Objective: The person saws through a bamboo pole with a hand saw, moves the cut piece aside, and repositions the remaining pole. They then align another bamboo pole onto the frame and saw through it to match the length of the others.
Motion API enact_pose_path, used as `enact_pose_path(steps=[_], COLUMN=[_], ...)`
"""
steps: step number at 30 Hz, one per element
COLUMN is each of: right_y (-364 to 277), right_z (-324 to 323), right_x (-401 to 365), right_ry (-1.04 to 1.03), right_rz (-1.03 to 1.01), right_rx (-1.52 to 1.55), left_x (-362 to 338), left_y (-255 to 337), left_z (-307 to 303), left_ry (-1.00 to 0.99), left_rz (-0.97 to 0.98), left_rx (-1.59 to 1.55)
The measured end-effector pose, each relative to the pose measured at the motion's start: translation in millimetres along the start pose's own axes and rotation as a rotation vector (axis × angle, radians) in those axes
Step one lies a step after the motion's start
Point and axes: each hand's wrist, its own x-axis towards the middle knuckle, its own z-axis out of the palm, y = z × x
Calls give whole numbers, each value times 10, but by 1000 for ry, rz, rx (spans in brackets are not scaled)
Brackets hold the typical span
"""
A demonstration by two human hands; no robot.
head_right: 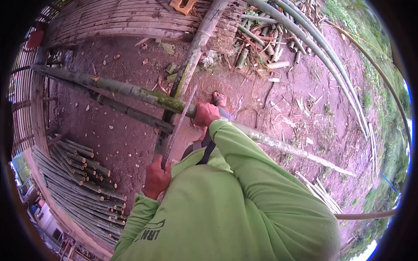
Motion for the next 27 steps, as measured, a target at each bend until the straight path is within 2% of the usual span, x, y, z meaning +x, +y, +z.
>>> enact_pose_path(steps=[2, 4, 6, 9, 11, 12, 14, 15, 17, 19, 21, 24, 27], right_y=[8, 41, 38, 58, -11, 5, -34, 6, 134, 6, 38, 9, 6], right_z=[33, -40, -37, -56, -67, -14, 5, 33, 230, 98, 157, -5, 47], right_x=[-3, 65, 44, 137, 103, 115, 158, 162, 305, 186, 180, 159, 136], right_ry=[-33, 14, 62, 28, -7, 99, 77, 60, 176, 51, 82, 69, 88], right_rz=[-1, 5, -4, 12, 50, 4, -19, -28, -38, 13, 19, 33, 54], right_rx=[45, 34, -10, 49, 74, 62, -2, -46, -60, 26, -47, 49, 112], left_x=[428, 1007, 1290, 945, 159, -187, -671, -649, -278, 406, 782, 462, -579], left_y=[-159, -262, -260, -195, -198, -199, -313, -297, -399, -616, -465, -384, -343], left_z=[279, 609, 798, 625, 257, 35, -108, -33, 148, 546, 666, 492, 18], left_ry=[32, 76, 157, 135, 76, 55, -11, 20, 106, 144, 212, 180, 69], left_rz=[35, 70, 154, 171, 59, 38, -46, -14, 76, 101, 177, 229, 14], left_rx=[33, 10, -12, -28, -42, -66, -9, -27, -47, -32, -13, -1, -61])
